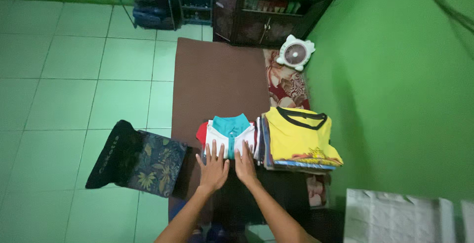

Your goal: The person takes several folded garments one at a time from a shelf and places them onto a separate stack on a table.

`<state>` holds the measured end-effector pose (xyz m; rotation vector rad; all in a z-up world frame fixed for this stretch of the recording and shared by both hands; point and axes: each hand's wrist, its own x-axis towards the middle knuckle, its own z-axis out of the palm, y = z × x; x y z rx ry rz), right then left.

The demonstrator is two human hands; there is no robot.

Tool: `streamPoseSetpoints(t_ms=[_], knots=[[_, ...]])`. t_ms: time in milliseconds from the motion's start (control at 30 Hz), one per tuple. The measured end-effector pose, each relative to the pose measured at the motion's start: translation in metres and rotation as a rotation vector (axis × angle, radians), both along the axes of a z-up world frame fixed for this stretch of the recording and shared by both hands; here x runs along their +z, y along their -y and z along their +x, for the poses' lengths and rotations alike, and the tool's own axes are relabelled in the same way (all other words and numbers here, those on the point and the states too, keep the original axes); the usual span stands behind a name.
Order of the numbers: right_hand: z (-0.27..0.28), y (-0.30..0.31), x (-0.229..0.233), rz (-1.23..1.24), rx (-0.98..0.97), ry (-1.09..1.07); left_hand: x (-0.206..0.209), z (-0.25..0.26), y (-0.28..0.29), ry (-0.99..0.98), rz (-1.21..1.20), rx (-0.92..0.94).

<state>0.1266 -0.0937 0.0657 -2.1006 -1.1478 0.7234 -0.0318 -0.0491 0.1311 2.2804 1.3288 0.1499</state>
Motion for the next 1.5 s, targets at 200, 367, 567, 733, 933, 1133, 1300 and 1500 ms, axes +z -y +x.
streamPoseSetpoints(t_ms=[200,367,567,733,933,1133,1300,1500], knots=[[-0.016,0.077,0.122,0.172,0.170,0.197,0.080,-0.020,0.046,-0.043,-0.027,-0.093],[-0.009,0.134,0.182,0.144,0.142,0.298,0.119,-0.026,0.072,0.064,0.099,-0.198],[-0.031,0.190,0.200,0.178,-0.062,0.381,0.160,-0.035,0.097,0.135,0.096,-0.384],[-0.070,0.219,0.208,0.196,-0.273,0.409,0.183,-0.047,0.111,0.192,0.110,-0.581],[-0.121,0.259,0.232,0.066,-0.502,0.424,0.205,-0.057,0.138,0.185,0.105,-0.792],[-0.151,0.323,0.248,0.011,-0.689,0.428,0.221,-0.050,0.183,0.226,0.118,-0.996],[-0.168,0.391,0.249,-0.046,-0.837,0.457,0.229,-0.040,0.241,0.265,0.101,-1.122],[-0.193,0.483,0.258,-0.042,-0.950,0.478,0.231,-0.025,0.326,0.313,0.127,-1.281]])
